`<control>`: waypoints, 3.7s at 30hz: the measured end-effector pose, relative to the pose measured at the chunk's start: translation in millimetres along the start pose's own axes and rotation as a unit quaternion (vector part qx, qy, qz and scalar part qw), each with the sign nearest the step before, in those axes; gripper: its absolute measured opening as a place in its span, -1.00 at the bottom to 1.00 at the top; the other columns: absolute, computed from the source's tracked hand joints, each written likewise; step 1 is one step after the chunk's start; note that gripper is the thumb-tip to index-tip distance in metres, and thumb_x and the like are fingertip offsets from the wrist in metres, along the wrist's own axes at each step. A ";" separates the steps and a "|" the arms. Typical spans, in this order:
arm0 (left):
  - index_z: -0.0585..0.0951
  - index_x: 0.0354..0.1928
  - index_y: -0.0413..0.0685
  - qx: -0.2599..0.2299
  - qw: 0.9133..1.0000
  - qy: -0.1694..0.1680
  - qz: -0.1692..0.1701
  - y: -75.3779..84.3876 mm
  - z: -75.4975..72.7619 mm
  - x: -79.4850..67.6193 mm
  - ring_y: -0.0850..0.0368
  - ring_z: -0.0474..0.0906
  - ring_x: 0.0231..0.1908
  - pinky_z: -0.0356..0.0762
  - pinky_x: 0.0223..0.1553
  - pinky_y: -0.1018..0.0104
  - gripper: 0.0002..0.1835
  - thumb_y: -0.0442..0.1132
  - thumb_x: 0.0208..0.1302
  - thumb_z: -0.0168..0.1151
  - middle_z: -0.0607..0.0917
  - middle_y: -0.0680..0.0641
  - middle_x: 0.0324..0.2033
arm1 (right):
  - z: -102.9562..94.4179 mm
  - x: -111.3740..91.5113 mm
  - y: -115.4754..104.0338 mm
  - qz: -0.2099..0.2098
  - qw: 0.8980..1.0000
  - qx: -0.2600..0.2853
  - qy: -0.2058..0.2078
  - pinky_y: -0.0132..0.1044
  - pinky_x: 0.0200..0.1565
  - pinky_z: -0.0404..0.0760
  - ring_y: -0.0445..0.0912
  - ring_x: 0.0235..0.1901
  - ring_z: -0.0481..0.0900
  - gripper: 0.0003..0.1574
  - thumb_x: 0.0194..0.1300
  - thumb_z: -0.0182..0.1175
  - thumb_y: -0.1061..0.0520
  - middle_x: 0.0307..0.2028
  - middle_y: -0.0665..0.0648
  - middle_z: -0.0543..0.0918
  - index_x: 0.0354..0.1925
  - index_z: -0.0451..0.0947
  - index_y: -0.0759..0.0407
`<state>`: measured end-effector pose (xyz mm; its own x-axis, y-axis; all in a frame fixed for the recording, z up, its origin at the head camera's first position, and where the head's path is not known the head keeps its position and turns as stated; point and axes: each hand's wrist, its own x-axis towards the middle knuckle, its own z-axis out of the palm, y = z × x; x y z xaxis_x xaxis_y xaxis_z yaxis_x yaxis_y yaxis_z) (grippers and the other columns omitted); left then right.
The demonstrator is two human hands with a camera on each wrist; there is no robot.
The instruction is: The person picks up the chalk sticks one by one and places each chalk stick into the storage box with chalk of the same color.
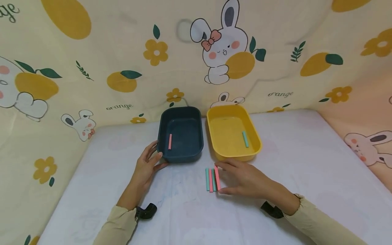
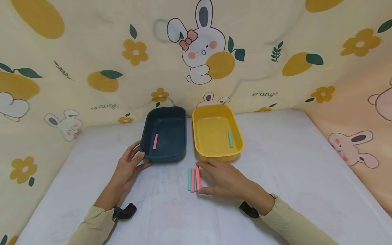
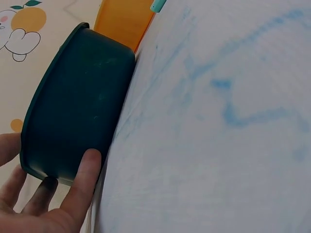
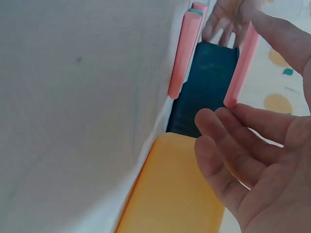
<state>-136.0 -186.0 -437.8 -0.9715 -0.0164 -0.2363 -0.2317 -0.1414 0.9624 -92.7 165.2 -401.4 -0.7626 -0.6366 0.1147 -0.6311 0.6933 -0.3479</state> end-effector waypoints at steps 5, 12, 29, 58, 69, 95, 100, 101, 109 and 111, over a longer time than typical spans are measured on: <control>0.30 0.45 0.25 0.004 1.000 0.008 -0.006 1.3 -0.2 -0.2 0.03 0.42 0.28 0.64 0.10 0.09 -0.42 -0.31 0.48 0.10 0.22 0.04 0.50 | -2.0 9.9 -2.3 -0.007 1.000 0.011 -0.004 -0.16 0.10 0.63 -0.20 0.07 0.58 0.04 0.11 0.33 -0.46 0.25 -0.10 0.48 0.41 0.35 -0.04; 0.33 0.43 0.28 -0.026 1.000 0.004 -0.017 2.9 -0.3 3.4 0.02 0.42 0.32 0.64 0.11 0.11 -0.48 -0.20 0.50 0.09 0.24 0.05 0.50 | -11.5 32.7 -7.2 -0.016 1.000 0.019 -0.003 -0.18 0.18 0.59 -0.17 0.18 0.50 0.03 0.10 0.37 -0.42 0.23 -0.05 0.51 0.41 0.35 -0.05; 0.31 0.46 0.23 -0.057 0.998 -0.008 -0.019 0.2 -5.3 1.3 -0.03 0.35 0.39 0.58 0.14 -0.02 -0.47 -0.27 0.52 0.04 0.22 -0.01 0.51 | -16.7 95.0 -31.9 0.014 0.997 0.065 -0.044 -0.10 0.28 0.53 -0.08 0.31 0.40 0.06 0.11 0.36 -0.41 0.35 -0.02 0.41 0.47 0.26 -0.15; 0.31 0.46 0.24 -0.083 0.996 -0.019 -0.033 4.6 -4.7 -0.9 -0.02 0.36 0.37 0.58 0.15 0.01 -0.50 -0.27 0.55 -0.07 0.19 0.06 0.52 | 2.5 167.0 -17.0 0.083 0.985 0.115 -0.103 -0.10 0.26 0.54 -0.07 0.21 0.44 0.01 0.17 0.31 -0.41 0.34 0.06 0.43 0.46 0.29 -0.07; 0.31 0.47 0.21 -0.077 0.996 -0.011 -0.033 2.3 -5.5 -3.8 -0.03 0.36 0.36 0.58 0.16 0.04 -0.47 -0.29 0.53 -0.02 0.18 0.06 0.52 | 18.9 193.4 -15.8 0.079 0.991 0.036 -0.103 -0.09 0.32 0.49 -0.04 0.21 0.47 0.01 0.21 0.29 -0.39 0.34 0.11 0.42 0.45 0.28 0.02; 0.31 0.47 0.21 -0.058 0.998 -0.010 -0.025 3.8 -3.3 -1.9 -0.05 0.33 0.37 0.57 0.19 0.06 -0.49 -0.26 0.54 -0.04 0.20 0.03 0.50 | 39.2 235.8 -14.6 0.065 0.983 -0.070 -0.160 -0.09 0.34 0.46 -0.05 0.23 0.44 -0.06 0.24 0.27 -0.37 0.38 0.05 0.39 0.44 0.32 -0.03; 0.32 0.46 0.20 -0.054 0.998 -0.009 -0.022 4.9 -1.9 -2.2 -0.04 0.34 0.37 0.58 0.18 0.06 -0.49 -0.26 0.53 -0.04 0.20 0.04 0.50 | 39.0 235.4 -16.5 0.060 0.982 -0.079 -0.161 -0.05 0.32 0.47 -0.02 0.24 0.40 -0.06 0.26 0.24 -0.38 0.39 0.05 0.35 0.47 0.28 -0.07; 0.32 0.46 0.19 -0.056 0.998 -0.009 -0.021 4.6 -1.9 -2.1 -0.04 0.34 0.37 0.59 0.17 0.06 -0.49 -0.26 0.53 -0.04 0.21 0.04 0.50 | 39.6 235.6 -16.8 0.058 0.982 -0.082 -0.160 -0.05 0.32 0.47 -0.01 0.25 0.40 -0.05 0.27 0.23 -0.39 0.39 0.05 0.34 0.47 0.27 -0.07; 0.33 0.46 0.19 -0.064 0.998 -0.015 -0.020 -0.7 -2.9 -2.1 0.00 0.39 0.32 0.65 0.11 0.14 -0.50 -0.27 0.54 -0.03 0.23 0.06 0.49 | 48.2 236.0 -15.3 0.043 0.985 -0.065 -0.152 -0.07 0.31 0.47 -0.02 0.29 0.38 -0.03 0.26 0.23 -0.40 0.41 0.03 0.33 0.48 0.25 -0.06; 0.33 0.46 0.19 -0.062 0.998 -0.015 -0.017 -0.5 -3.5 -1.9 0.01 0.40 0.30 0.65 0.09 0.16 -0.50 -0.26 0.54 -0.03 0.24 0.06 0.49 | 48.6 236.9 -14.6 0.038 0.986 -0.062 -0.149 -0.10 0.32 0.47 -0.03 0.28 0.39 -0.01 0.25 0.24 -0.40 0.40 0.04 0.35 0.49 0.25 -0.06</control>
<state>-133.8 -189.4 -438.3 -0.9648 0.0193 -0.2622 -0.2580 -0.2619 0.9300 -257.3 -12.1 -414.4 -0.7440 -0.6399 -0.1926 -0.6010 0.7667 -0.2258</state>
